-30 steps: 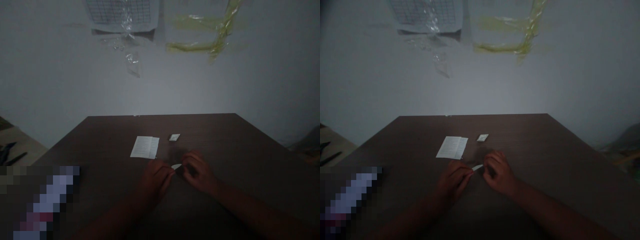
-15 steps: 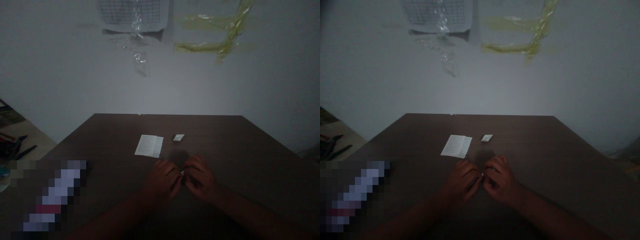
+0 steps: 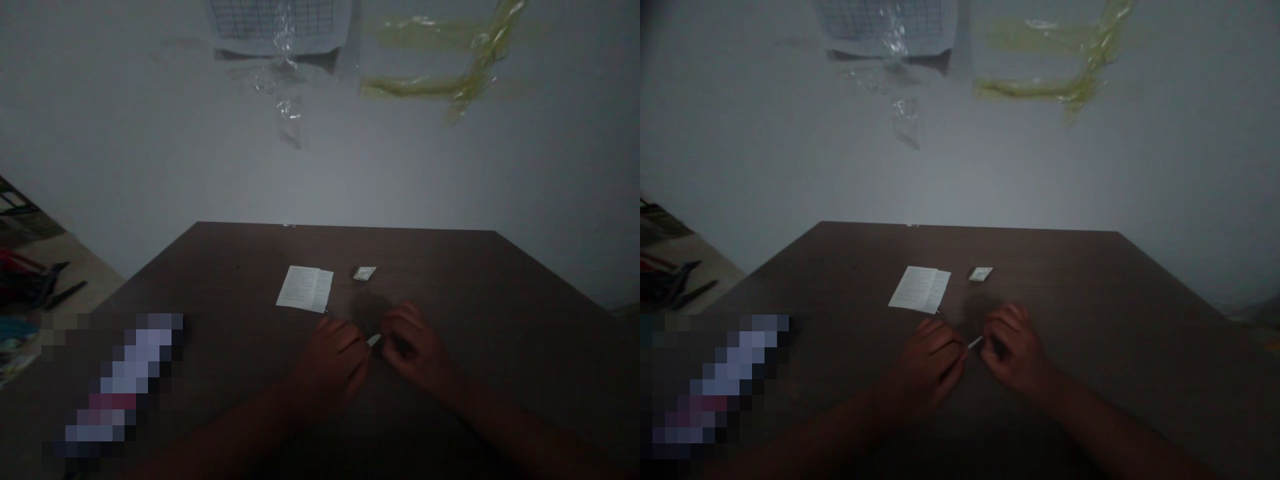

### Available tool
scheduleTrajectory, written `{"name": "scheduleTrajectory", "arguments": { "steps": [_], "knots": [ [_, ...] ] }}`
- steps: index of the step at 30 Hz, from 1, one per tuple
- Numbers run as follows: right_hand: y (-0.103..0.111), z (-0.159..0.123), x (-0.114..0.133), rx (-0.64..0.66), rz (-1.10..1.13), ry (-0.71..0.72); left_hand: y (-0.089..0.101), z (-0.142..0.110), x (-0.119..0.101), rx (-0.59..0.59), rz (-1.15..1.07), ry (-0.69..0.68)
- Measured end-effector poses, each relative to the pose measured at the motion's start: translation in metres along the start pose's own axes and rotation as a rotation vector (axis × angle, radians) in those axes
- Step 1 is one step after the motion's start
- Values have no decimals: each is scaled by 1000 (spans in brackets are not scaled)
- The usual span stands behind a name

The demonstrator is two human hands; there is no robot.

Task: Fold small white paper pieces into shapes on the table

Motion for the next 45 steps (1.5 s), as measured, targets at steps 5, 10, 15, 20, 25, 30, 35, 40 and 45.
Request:
{"name": "scheduleTrajectory", "arguments": {
  "steps": [5, 10, 15, 20, 25, 30, 35, 40, 45],
  "knots": [
    [0, -1, -6, -3, -8, -20, 2, 2, 4, -26, 9, 23],
    [-5, 3, 11, -6, 13, 28, -3, 1, -1, 4, 53, 8],
    [-7, 5, 21, 6, 74, 51, -6, 0, -5, 16, 47, 17],
    [-5, 4, 12, 6, 43, 60, -3, 0, -4, 1, 50, -16],
    [-2, -2, -10, 12, -14, 5, 4, 3, 5, -6, 0, 37],
    [0, -5, -17, 14, -40, -37, 6, 5, 10, -9, -13, 70],
    [-5, -5, -9, -27, -45, -49, 7, 5, 8, -26, 8, 58],
    [-4, -4, -6, -75, -51, -93, 7, 5, 6, -29, 3, 30],
    [-6, 2, 8, -28, 13, 9, 3, 5, 3, -30, 13, 13]
  ]
}}
Point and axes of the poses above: each hand's wrist, its own z-axis towards the middle knuckle, its own y-axis out of the back of the hand, x = y × z, the point moved 4 cm from there along z, towards the middle knuckle, and after that the axes turned 14 degrees about y, right-handed, at the moved point
